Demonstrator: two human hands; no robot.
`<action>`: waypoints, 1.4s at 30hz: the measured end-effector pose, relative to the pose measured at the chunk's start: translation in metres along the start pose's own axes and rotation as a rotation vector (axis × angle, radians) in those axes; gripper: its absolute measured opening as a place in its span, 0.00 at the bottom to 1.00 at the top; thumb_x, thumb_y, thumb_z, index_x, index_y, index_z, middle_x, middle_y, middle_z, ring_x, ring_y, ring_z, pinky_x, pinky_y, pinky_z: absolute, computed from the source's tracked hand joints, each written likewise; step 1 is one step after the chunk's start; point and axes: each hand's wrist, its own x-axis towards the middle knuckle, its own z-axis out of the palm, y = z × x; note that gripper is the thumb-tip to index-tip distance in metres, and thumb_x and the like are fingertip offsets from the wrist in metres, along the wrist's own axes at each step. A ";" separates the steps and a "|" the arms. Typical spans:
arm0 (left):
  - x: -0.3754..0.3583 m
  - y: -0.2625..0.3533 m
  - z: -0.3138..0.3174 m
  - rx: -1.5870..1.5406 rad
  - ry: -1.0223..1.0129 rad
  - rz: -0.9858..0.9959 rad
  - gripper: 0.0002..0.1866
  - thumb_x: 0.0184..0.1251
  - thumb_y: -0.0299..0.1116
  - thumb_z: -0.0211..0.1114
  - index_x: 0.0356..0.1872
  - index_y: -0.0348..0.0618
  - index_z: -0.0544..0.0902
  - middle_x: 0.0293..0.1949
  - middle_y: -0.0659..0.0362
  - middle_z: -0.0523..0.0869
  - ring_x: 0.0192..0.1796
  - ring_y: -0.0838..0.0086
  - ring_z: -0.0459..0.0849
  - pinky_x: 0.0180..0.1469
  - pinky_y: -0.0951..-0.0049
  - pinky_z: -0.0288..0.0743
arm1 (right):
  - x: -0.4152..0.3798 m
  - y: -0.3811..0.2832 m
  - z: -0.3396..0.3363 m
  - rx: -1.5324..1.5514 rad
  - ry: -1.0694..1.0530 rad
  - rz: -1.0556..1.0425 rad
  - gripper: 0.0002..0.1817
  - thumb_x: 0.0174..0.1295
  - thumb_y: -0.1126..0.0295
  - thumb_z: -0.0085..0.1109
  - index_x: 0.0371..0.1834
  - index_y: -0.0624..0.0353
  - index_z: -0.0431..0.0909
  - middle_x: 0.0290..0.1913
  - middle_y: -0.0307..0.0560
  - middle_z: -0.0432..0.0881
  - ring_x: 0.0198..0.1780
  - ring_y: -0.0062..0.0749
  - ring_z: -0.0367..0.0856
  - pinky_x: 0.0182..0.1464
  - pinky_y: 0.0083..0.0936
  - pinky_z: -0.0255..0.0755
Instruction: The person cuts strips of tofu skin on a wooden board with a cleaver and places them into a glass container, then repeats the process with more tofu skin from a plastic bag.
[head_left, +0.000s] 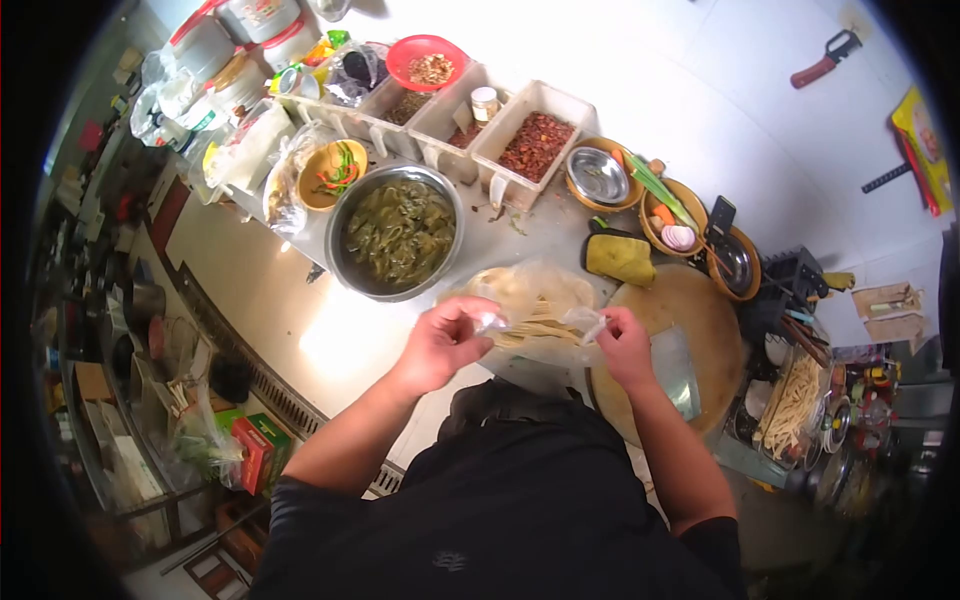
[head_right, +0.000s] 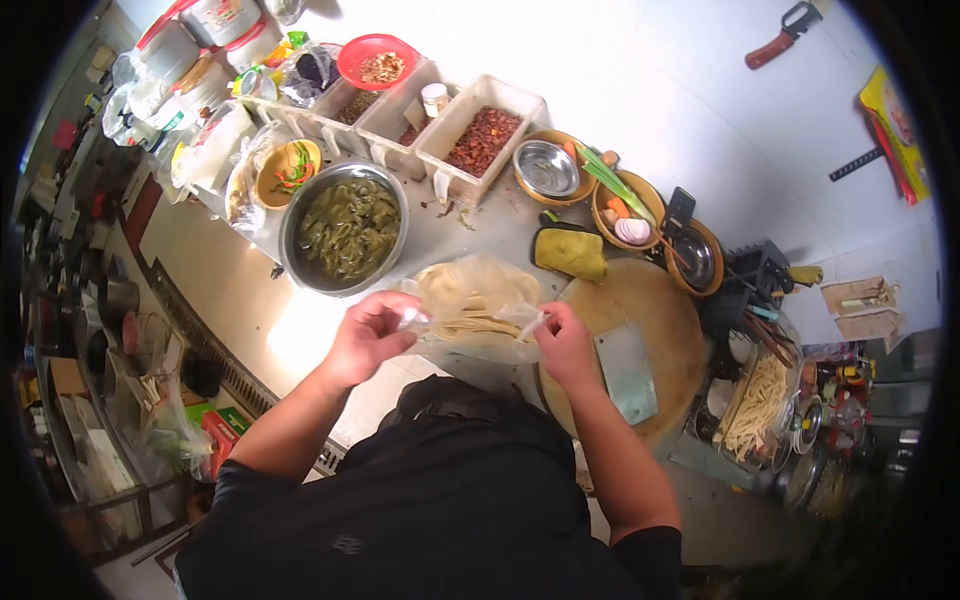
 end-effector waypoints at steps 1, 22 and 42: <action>-0.001 0.005 -0.004 -0.043 0.022 0.034 0.23 0.62 0.12 0.66 0.57 0.44 0.81 0.49 0.61 0.87 0.44 0.85 0.80 0.44 0.83 0.69 | 0.000 -0.002 0.000 0.047 0.047 -0.012 0.20 0.63 0.72 0.66 0.58 0.60 0.77 0.26 0.36 0.76 0.29 0.20 0.73 0.36 0.20 0.71; 0.023 -0.037 0.021 1.057 -0.057 0.150 0.65 0.41 0.49 0.86 0.79 0.42 0.55 0.77 0.39 0.57 0.74 0.45 0.65 0.76 0.55 0.61 | 0.023 -0.100 0.004 0.309 -0.180 -0.022 0.14 0.78 0.60 0.53 0.41 0.60 0.80 0.34 0.35 0.80 0.38 0.20 0.75 0.41 0.27 0.72; 0.217 -0.061 -0.072 0.415 0.051 0.515 0.08 0.74 0.28 0.57 0.43 0.41 0.85 0.41 0.55 0.87 0.47 0.69 0.83 0.57 0.68 0.77 | -0.081 -0.050 -0.031 -0.105 0.161 -0.181 0.22 0.65 0.61 0.64 0.60 0.55 0.77 0.54 0.55 0.79 0.60 0.51 0.77 0.63 0.40 0.72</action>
